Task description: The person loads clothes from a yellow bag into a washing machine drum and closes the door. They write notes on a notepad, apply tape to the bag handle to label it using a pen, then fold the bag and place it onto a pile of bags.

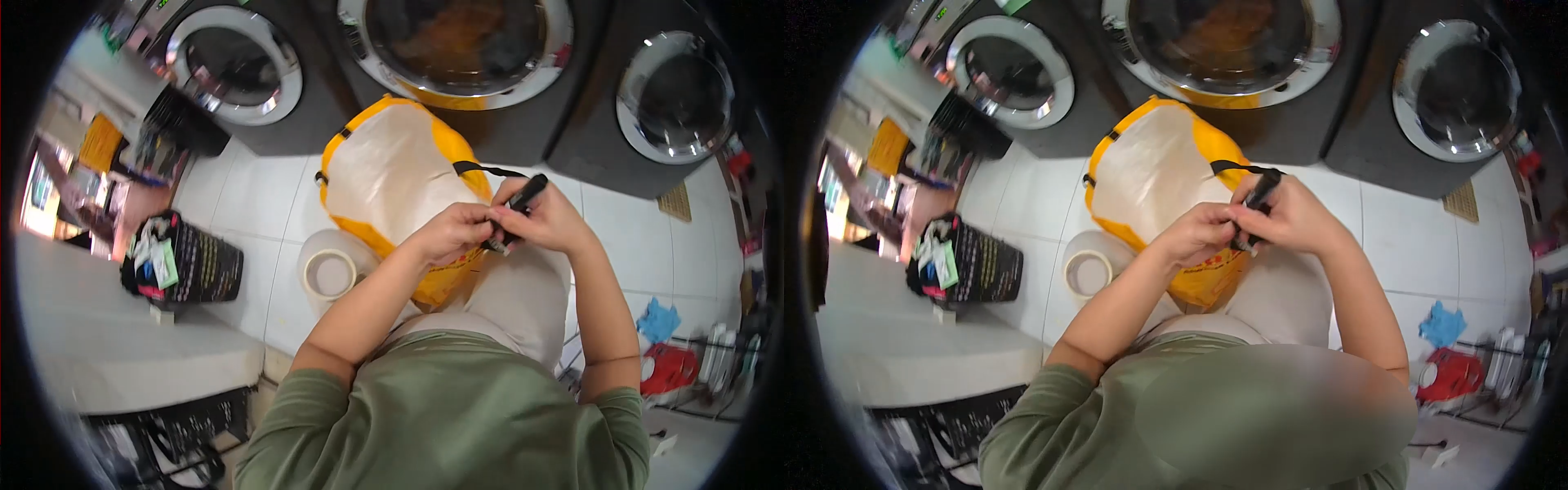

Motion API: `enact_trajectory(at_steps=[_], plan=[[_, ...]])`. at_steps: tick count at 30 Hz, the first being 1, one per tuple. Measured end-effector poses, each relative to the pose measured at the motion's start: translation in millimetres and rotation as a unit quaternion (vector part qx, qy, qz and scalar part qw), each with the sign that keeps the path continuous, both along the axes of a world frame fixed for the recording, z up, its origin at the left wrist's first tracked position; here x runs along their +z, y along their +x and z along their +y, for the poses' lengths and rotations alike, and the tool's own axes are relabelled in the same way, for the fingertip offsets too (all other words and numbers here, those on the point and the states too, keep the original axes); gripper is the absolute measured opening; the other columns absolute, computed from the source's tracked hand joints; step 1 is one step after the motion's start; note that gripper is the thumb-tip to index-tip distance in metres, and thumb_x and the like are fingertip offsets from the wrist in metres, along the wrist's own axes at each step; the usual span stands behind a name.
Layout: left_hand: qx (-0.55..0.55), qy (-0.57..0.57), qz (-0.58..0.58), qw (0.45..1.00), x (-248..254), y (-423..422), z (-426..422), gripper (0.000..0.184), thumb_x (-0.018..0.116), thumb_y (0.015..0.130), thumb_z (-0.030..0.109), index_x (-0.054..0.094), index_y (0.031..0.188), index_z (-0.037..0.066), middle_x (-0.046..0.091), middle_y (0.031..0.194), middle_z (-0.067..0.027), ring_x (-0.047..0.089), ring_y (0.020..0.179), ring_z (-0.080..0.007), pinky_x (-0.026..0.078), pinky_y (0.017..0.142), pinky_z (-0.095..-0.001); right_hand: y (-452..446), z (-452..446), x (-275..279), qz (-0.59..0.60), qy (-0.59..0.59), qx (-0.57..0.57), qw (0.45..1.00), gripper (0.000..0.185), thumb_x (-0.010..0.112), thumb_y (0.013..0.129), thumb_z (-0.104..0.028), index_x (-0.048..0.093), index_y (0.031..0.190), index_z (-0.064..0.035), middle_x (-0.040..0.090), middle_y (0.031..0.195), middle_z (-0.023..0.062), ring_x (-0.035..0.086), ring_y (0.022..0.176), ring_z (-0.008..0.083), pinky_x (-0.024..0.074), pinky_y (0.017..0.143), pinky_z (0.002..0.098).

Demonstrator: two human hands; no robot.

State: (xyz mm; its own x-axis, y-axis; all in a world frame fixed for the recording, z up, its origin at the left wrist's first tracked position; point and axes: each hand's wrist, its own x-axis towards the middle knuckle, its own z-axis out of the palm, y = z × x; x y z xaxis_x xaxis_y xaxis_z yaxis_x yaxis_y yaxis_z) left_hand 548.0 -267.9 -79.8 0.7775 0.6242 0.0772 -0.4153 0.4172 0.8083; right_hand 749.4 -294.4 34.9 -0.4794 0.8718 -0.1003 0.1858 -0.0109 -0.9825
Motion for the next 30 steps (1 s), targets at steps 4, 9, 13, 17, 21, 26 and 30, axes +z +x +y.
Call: enact_trajectory(at_steps=[4,9,13,17,21,26,30], plan=[[0.129,-0.027,-0.057,0.990,-0.9,-11.2,5.4,0.047,0.051,0.098,0.037,0.056,0.124,-0.002,0.061,0.120,-0.0095,0.059,0.112,-0.0221,0.045,0.102,-0.0418,-75.9,9.2,20.2,-0.142,0.561,-0.046,0.815,0.028,0.075,0.062,-0.010,0.057,0.081,0.0007,0.056,0.091,0.0148,0.057,0.089,0.0350,0.0494,0.074,0.0401],[0.137,-0.138,-0.207,0.959,3.0,-18.9,13.0,0.079,0.032,0.100,0.059,0.038,0.143,-0.007,0.033,0.154,-0.0176,0.036,0.139,-0.0374,0.025,0.116,-0.0536,-210.6,-38.4,-40.9,-0.146,0.436,0.196,0.866,0.015,0.058,0.081,-0.005,0.066,0.091,0.0023,0.062,0.099,0.0183,0.067,0.081,0.0348,0.0545,0.066,0.0450],[0.120,-0.168,-0.239,0.949,-2.6,-17.6,9.5,0.080,0.030,0.100,0.059,0.038,0.143,-0.007,0.033,0.154,-0.0189,0.033,0.141,-0.0391,0.025,0.116,-0.0533,-249.6,-29.6,-66.0,-0.275,0.425,0.281,0.816,0.017,0.060,0.080,-0.006,0.069,0.090,0.0033,0.070,0.093,0.0177,0.070,0.077,0.0318,0.0553,0.058,0.0451],[0.103,-0.145,-0.228,0.957,1.8,-17.9,7.6,0.080,0.030,0.100,0.059,0.037,0.144,-0.007,0.034,0.153,-0.0207,0.034,0.140,-0.0390,0.029,0.115,-0.0521,-259.4,-33.0,-66.9,-0.287,0.477,0.291,0.778,0.017,0.061,0.077,-0.008,0.071,0.088,0.0012,0.071,0.092,0.0167,0.070,0.076,0.0285,0.0548,0.057,0.0420],[0.074,-0.105,-0.217,0.968,-9.5,-22.7,17.9,0.074,0.035,0.101,0.055,0.038,0.144,-0.005,0.040,0.150,-0.0175,0.041,0.136,-0.0328,0.034,0.113,-0.0447,-196.8,-44.3,-37.5,-0.185,0.508,0.066,0.839,0.013,0.062,0.075,-0.009,0.065,0.086,-0.0030,0.067,0.090,0.0117,0.067,0.079,0.0275,0.0538,0.062,0.0391],[0.208,0.196,0.442,0.850,21.9,-54.3,3.6,0.072,0.061,0.096,0.029,0.022,0.154,0.012,0.059,0.129,-0.0174,0.061,0.113,-0.0265,0.049,0.094,-0.0355,25.2,-101.2,-36.1,-0.246,0.467,-0.379,0.760,0.020,0.060,0.071,0.004,0.060,0.088,-0.0079,0.062,0.089,0.0093,0.063,0.081,0.0296,0.0519,0.067,0.0384],[0.132,0.442,0.509,0.726,16.5,-109.7,-9.6,0.047,0.067,0.091,0.017,0.054,0.135,0.005,0.062,0.124,-0.0226,0.064,0.110,-0.0294,0.048,0.094,-0.0364,177.1,-267.7,-100.9,-0.494,0.131,-0.558,0.654,0.012,0.057,0.083,-0.005,0.061,0.094,-0.0061,0.065,0.093,0.0182,0.063,0.089,0.0392,0.0499,0.075,0.0480]])
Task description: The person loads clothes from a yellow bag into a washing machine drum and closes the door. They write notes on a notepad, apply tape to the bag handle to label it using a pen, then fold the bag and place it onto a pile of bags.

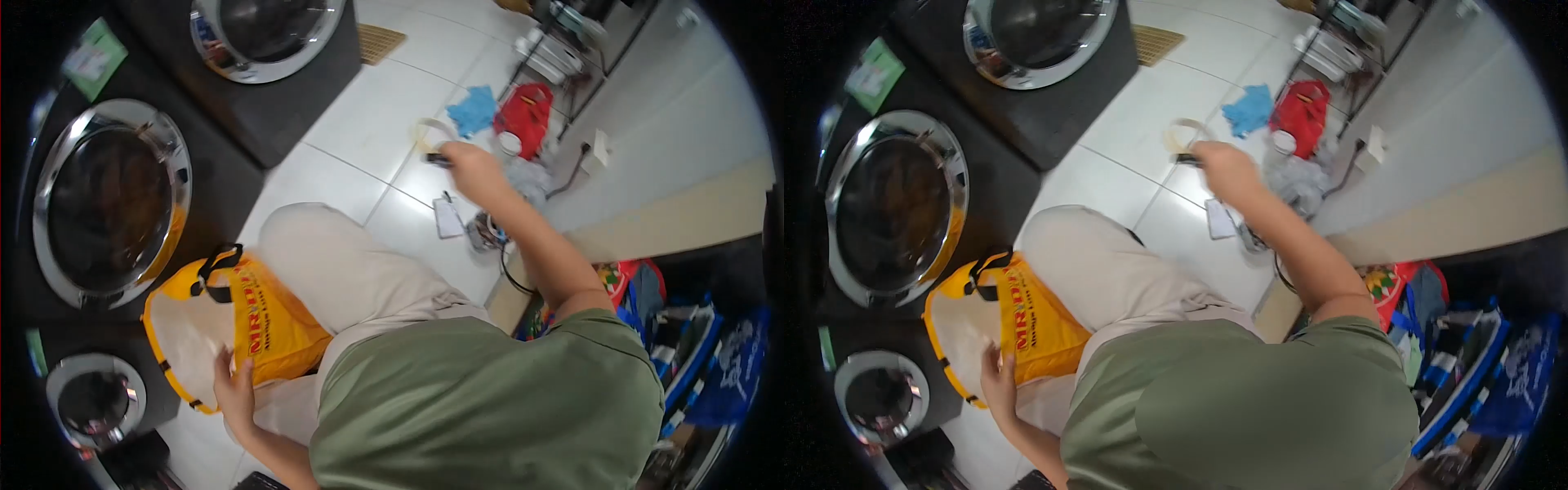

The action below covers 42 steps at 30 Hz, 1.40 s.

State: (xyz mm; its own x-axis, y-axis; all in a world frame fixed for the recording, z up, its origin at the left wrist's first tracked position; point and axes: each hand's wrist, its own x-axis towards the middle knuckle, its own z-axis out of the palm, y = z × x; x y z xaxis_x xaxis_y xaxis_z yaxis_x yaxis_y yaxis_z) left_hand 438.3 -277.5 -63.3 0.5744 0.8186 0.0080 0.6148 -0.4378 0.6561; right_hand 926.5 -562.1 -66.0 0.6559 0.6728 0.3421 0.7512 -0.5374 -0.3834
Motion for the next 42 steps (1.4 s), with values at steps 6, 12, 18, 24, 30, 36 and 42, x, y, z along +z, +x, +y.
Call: enact_trajectory(at_steps=[6,12,18,24,30,36,42], plan=[[0.072,0.020,0.158,0.985,2.9,5.5,-20.9,0.022,0.067,0.091,0.015,0.060,0.098,-0.005,0.065,0.083,-0.0176,0.058,0.074,-0.0244,0.047,0.070,-0.0351,9.2,-178.9,-130.9,0.123,-0.262,-0.192,0.938,0.013,0.063,0.086,-0.017,0.066,0.096,-0.0098,0.069,0.091,0.0166,0.067,0.093,0.0360,0.0528,0.080,0.0467],[0.082,0.138,0.187,0.969,-9.1,-1.3,-3.5,0.023,0.066,0.091,0.014,0.058,0.097,-0.007,0.062,0.094,-0.0198,0.057,0.077,-0.0326,0.047,0.072,-0.0384,-2.1,-192.9,-217.2,0.175,-0.333,-0.214,0.902,0.023,0.070,0.083,-0.023,0.064,0.101,-0.0088,0.063,0.112,0.0156,0.063,0.101,0.0353,0.0522,0.082,0.0470],[0.104,0.201,0.181,0.957,-30.1,-22.4,-0.8,0.034,0.068,0.090,0.015,0.058,0.112,-0.010,0.058,0.119,-0.0213,0.058,0.104,-0.0366,0.047,0.091,-0.0377,20.4,-182.4,-193.1,0.238,-0.229,-0.232,0.915,0.035,0.070,0.083,-0.023,0.065,0.114,-0.0086,0.064,0.115,0.0176,0.060,0.108,0.0374,0.0495,0.090,0.0456],[0.182,0.106,0.106,0.972,-46.6,-20.2,-8.2,0.036,0.065,0.091,0.008,0.056,0.120,-0.010,0.057,0.122,-0.0199,0.057,0.112,-0.0334,0.048,0.095,-0.0371,39.9,-185.1,-202.4,0.259,-0.295,-0.111,0.913,0.039,0.061,0.083,-0.018,0.065,0.121,-0.0119,0.064,0.120,0.0185,0.061,0.109,0.0367,0.0491,0.092,0.0436],[0.216,0.146,0.055,0.964,-31.1,-4.3,-34.5,0.025,0.066,0.085,0.001,0.059,0.108,-0.007,0.056,0.123,-0.0212,0.057,0.112,-0.0351,0.049,0.095,-0.0383,56.2,-195.7,-230.1,0.125,-0.570,-0.134,0.801,0.030,0.057,0.091,-0.021,0.067,0.119,-0.0202,0.070,0.111,0.0139,0.067,0.103,0.0323,0.0546,0.085,0.0434],[0.203,0.181,0.028,0.962,-26.8,-19.5,-32.5,0.023,0.067,0.081,-0.002,0.061,0.104,-0.004,0.058,0.121,-0.0206,0.053,0.121,-0.0394,0.046,0.098,-0.0400,71.1,-159.1,-233.2,0.092,-0.619,-0.051,0.778,0.022,0.067,0.085,-0.021,0.074,0.102,-0.0096,0.070,0.114,0.0121,0.068,0.104,0.0295,0.0549,0.084,0.0443],[0.251,0.078,-0.139,0.955,9.1,-139.6,37.7,0.033,0.062,0.090,0.000,0.058,0.122,0.000,0.060,0.122,-0.0121,0.057,0.114,-0.0215,0.044,0.098,-0.0319,93.0,-136.1,-241.5,0.033,-0.642,0.026,0.766,0.024,0.064,0.083,-0.018,0.074,0.102,-0.0086,0.071,0.109,0.0127,0.069,0.102,0.0313,0.0553,0.085,0.0434]])
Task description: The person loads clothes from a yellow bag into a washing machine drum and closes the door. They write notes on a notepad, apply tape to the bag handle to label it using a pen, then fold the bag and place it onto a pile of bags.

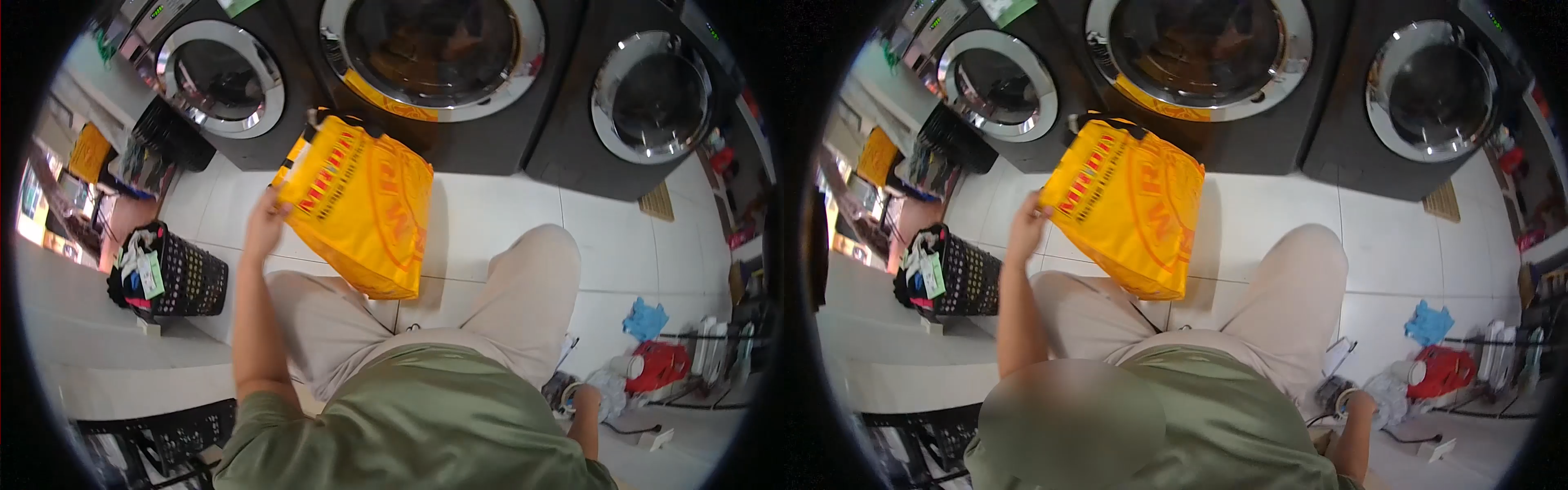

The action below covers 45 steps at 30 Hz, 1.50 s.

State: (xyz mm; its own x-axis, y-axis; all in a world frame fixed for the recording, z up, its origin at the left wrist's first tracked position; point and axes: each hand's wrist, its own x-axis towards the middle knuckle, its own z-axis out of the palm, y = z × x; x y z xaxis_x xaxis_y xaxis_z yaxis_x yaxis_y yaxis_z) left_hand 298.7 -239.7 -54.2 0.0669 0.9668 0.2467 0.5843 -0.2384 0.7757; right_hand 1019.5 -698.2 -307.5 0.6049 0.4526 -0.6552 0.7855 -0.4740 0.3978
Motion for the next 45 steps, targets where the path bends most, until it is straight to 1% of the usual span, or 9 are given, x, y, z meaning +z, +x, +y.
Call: enact_trajectory(at_steps=[5,13,17,19,22,28,33,40,45], plan=[[0.402,0.106,0.294,0.861,-47.4,-193.9,54.5,0.042,0.067,0.089,0.022,0.058,0.121,-0.004,0.065,0.111,-0.0237,0.058,0.111,-0.0359,0.047,0.095,-0.0415,11.6,15.5,4.1,0.043,-0.010,0.128,0.991,0.024,0.061,0.084,-0.016,0.073,0.103,-0.0075,0.072,0.105,0.0139,0.069,0.099,0.0320,0.0554,0.084,0.0436],[0.330,-0.333,0.041,0.882,-80.6,-172.4,-37.8,0.084,0.057,0.085,0.067,0.046,0.139,0.003,0.054,0.135,-0.0257,0.052,0.125,-0.0415,0.047,0.097,-0.0480,0.3,227.1,166.1,-0.075,0.074,0.191,0.976,0.046,0.068,0.084,-0.041,0.067,0.116,-0.0086,0.065,0.120,0.0157,0.062,0.110,0.0305,0.0523,0.088,0.0454],[0.444,-0.391,-0.087,0.802,-206.8,-180.4,-44.7,0.086,0.055,0.088,0.066,0.039,0.143,0.001,0.046,0.140,-0.0272,0.048,0.126,-0.0467,0.046,0.097,-0.0519,-123.8,446.0,255.4,-0.054,0.498,0.376,0.779,0.037,0.065,0.089,-0.016,0.058,0.124,-0.0058,0.059,0.122,0.0218,0.058,0.111,0.0399,0.0482,0.092,0.0469],[0.593,-0.283,-0.118,0.745,-304.9,-207.7,-46.4,0.080,0.056,0.091,0.057,0.041,0.140,-0.004,0.055,0.129,-0.0306,0.054,0.119,-0.0453,0.045,0.100,-0.0486,-258.0,521.5,291.2,0.112,0.549,0.444,0.699,0.029,0.067,0.089,-0.019,0.065,0.114,-0.0052,0.063,0.115,0.0191,0.059,0.108,0.0375,0.0489,0.089,0.0441],[0.799,-0.184,0.002,0.572,-284.8,-181.5,-57.1,0.077,0.056,0.092,0.051,0.036,0.139,-0.006,0.054,0.124,-0.0325,0.054,0.114,-0.0491,0.045,0.097,-0.0508,-392.3,620.1,234.7,0.380,0.478,0.437,0.660,0.024,0.067,0.090,-0.023,0.070,0.103,-0.0036,0.067,0.103,0.0153,0.064,0.099,0.0336,0.0504,0.086,0.0394],[0.662,-0.240,-0.189,0.685,-317.5,-164.6,-97.1,0.052,0.063,0.090,0.040,0.057,0.111,-0.007,0.059,0.116,-0.0292,0.060,0.105,-0.0444,0.049,0.090,-0.0481,-598.6,739.6,56.5,0.396,0.385,0.368,0.748,0.069,0.058,0.090,-0.054,0.059,0.126,0.0045,0.062,0.122,0.0261,0.058,0.117,0.0380,0.0459,0.100,0.0412],[0.668,-0.313,-0.054,0.673,-328.0,-174.5,-91.3,0.041,0.055,0.095,0.030,0.054,0.114,-0.007,0.068,0.102,-0.0233,0.065,0.094,-0.0372,0.051,0.084,-0.0426,-612.8,735.2,-48.3,0.416,0.313,0.369,0.770,0.043,0.068,0.086,-0.038,0.065,0.099,0.0029,0.068,0.098,0.0240,0.065,0.094,0.0422,0.0512,0.080,0.0461],[0.671,-0.168,-0.175,0.700,-304.8,-168.4,-78.0,0.042,0.052,0.096,0.030,0.051,0.118,-0.005,0.068,0.100,-0.0236,0.066,0.092,-0.0376,0.051,0.082,-0.0454,-539.6,667.7,14.7,0.729,0.100,-0.123,0.665,0.023,0.052,0.102,-0.016,0.059,0.117,-0.0001,0.066,0.110,0.0080,0.063,0.096,0.0136,0.0523,0.083,0.0286],[0.486,-0.250,0.016,0.837,-335.5,-159.6,-58.5,0.045,0.064,0.090,0.038,0.060,0.107,-0.004,0.067,0.097,-0.0251,0.064,0.092,-0.0410,0.050,0.083,-0.0459,-538.7,663.4,-48.2,0.641,0.178,0.078,0.743,0.024,0.055,0.101,-0.022,0.060,0.110,-0.0004,0.066,0.106,0.0062,0.062,0.090,0.0135,0.0521,0.078,0.0284]])
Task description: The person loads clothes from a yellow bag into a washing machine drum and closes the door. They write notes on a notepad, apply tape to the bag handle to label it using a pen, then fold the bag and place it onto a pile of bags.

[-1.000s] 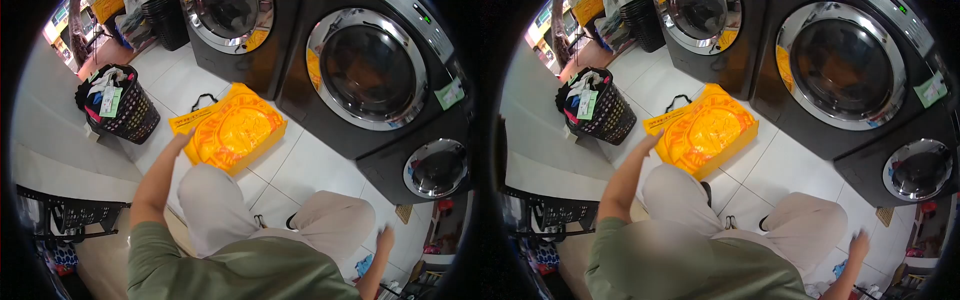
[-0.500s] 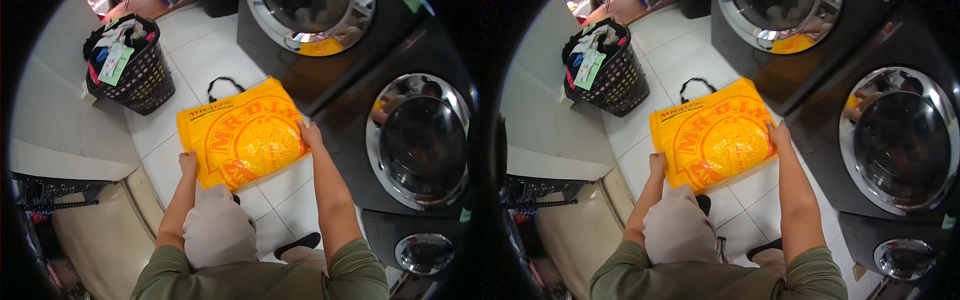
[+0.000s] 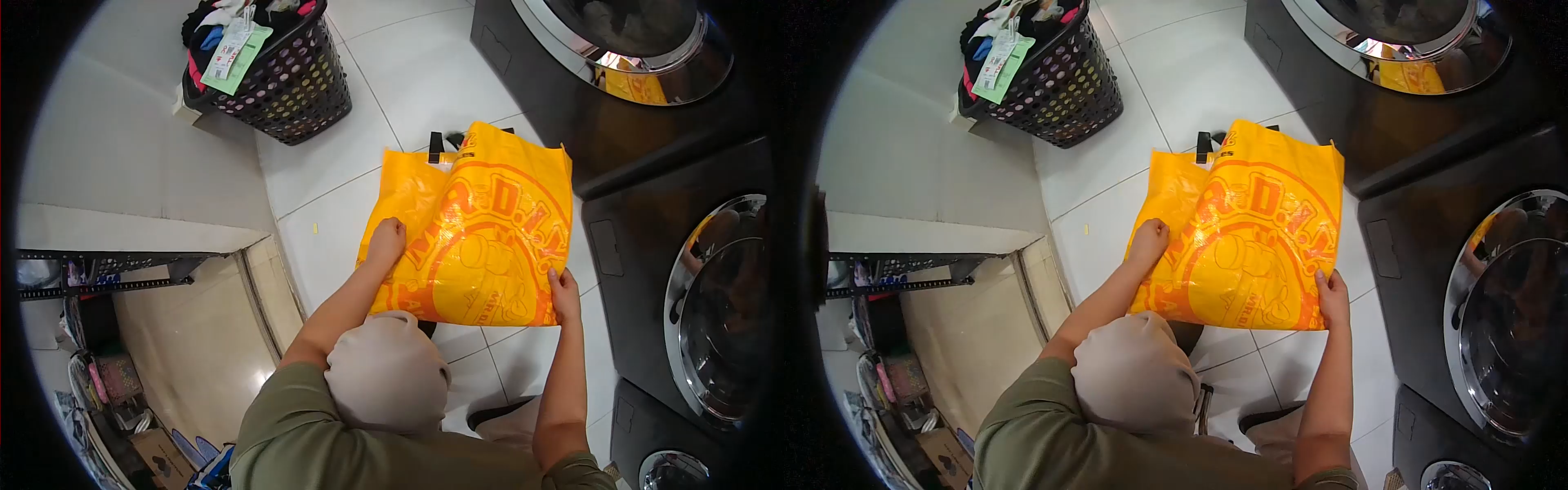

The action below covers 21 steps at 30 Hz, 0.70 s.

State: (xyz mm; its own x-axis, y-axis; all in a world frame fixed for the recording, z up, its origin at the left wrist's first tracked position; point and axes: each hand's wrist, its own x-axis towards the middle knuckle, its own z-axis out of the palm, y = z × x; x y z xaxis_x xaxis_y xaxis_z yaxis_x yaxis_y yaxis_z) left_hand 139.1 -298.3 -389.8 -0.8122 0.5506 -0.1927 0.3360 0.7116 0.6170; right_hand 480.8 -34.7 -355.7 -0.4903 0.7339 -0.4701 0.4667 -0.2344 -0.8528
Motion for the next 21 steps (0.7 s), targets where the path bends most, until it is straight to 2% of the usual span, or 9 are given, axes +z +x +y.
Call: enact_trajectory(at_steps=[2,5,8,11,12,15,16,18,21], plan=[[0.032,0.025,0.108,0.993,-5.7,14.1,-4.6,0.042,0.067,0.087,0.039,0.064,0.100,-0.002,0.067,0.095,-0.0245,0.064,0.091,-0.0407,0.050,0.083,-0.0463,1.6,6.1,-5.3,-0.002,0.035,-0.020,0.999,0.023,0.057,0.100,-0.022,0.060,0.104,0.0004,0.065,0.096,0.0043,0.059,0.082,0.0115,0.0492,0.073,0.0267],[0.013,-0.131,-0.141,0.981,34.9,10.2,-21.5,0.041,0.069,0.085,0.040,0.066,0.095,0.000,0.068,0.093,-0.0232,0.066,0.091,-0.0386,0.051,0.082,-0.0469,2.2,6.5,1.9,0.017,0.056,-0.076,0.995,0.022,0.055,0.101,-0.021,0.059,0.097,0.0004,0.064,0.089,0.0039,0.057,0.076,0.0105,0.0489,0.069,0.0269],[-0.098,-0.140,-0.168,0.971,49.5,22.6,-46.3,0.030,0.068,0.084,0.030,0.065,0.086,0.001,0.068,0.080,-0.0188,0.068,0.082,-0.0341,0.052,0.074,-0.0428,14.0,8.7,1.9,0.074,-0.034,-0.166,0.983,0.021,0.052,0.102,-0.019,0.058,0.099,0.0009,0.065,0.092,0.0062,0.060,0.079,0.0114,0.0514,0.071,0.0275],[-0.138,-0.184,-0.142,0.963,36.3,34.7,-46.2,0.034,0.066,0.082,0.030,0.065,0.095,-0.002,0.068,0.092,-0.0251,0.066,0.090,-0.0386,0.051,0.081,-0.0455,23.1,8.7,-6.0,0.074,-0.009,-0.123,0.990,0.022,0.053,0.102,-0.021,0.059,0.104,0.0000,0.067,0.096,0.0064,0.062,0.082,0.0117,0.0532,0.073,0.0292],[-0.113,-0.192,-0.159,0.962,36.6,35.5,-44.3,0.026,0.063,0.081,0.020,0.064,0.094,-0.003,0.067,0.095,-0.0266,0.065,0.092,-0.0384,0.051,0.082,-0.0435,26.4,7.0,-4.7,0.063,0.012,-0.116,0.991,0.022,0.053,0.102,-0.021,0.059,0.106,0.0002,0.067,0.098,0.0067,0.062,0.082,0.0123,0.0533,0.074,0.0299],[0.012,-0.007,-0.066,0.998,43.5,26.7,-46.4,0.024,0.063,0.084,0.019,0.061,0.094,-0.003,0.066,0.097,-0.0226,0.066,0.090,-0.0321,0.052,0.080,-0.0399,35.1,11.5,9.8,0.082,0.011,-0.130,0.988,0.023,0.052,0.102,-0.019,0.060,0.111,0.0005,0.068,0.103,0.0077,0.064,0.083,0.0142,0.0535,0.077,0.0312],[0.071,0.117,-0.176,0.975,47.2,22.6,-44.3,0.025,0.062,0.086,0.020,0.061,0.095,-0.003,0.066,0.098,-0.0203,0.065,0.089,-0.0293,0.052,0.078,-0.0384,42.4,14.3,18.2,0.121,-0.032,-0.159,0.979,0.023,0.051,0.102,-0.018,0.059,0.114,0.0004,0.068,0.104,0.0079,0.064,0.084,0.0148,0.0533,0.077,0.0313],[0.188,0.350,-0.371,0.840,53.2,11.2,-45.0,0.026,0.061,0.089,0.022,0.059,0.096,-0.003,0.066,0.099,-0.0158,0.064,0.087,-0.0236,0.052,0.076,-0.0354,44.9,14.6,38.0,0.176,-0.155,-0.212,0.949,0.023,0.052,0.101,-0.016,0.058,0.117,-0.0001,0.067,0.106,0.0084,0.065,0.087,0.0178,0.0528,0.076,0.0311],[0.167,0.198,-0.400,0.879,-12.5,-6.8,-64.3,0.030,0.061,0.093,0.027,0.058,0.100,-0.002,0.065,0.098,-0.0099,0.062,0.088,-0.0175,0.052,0.075,-0.0312,70.5,34.1,-47.2,0.022,-0.160,-0.117,0.980,0.026,0.057,0.096,-0.014,0.056,0.119,-0.0014,0.067,0.098,0.0091,0.065,0.082,0.0175,0.0520,0.073,0.0282]])
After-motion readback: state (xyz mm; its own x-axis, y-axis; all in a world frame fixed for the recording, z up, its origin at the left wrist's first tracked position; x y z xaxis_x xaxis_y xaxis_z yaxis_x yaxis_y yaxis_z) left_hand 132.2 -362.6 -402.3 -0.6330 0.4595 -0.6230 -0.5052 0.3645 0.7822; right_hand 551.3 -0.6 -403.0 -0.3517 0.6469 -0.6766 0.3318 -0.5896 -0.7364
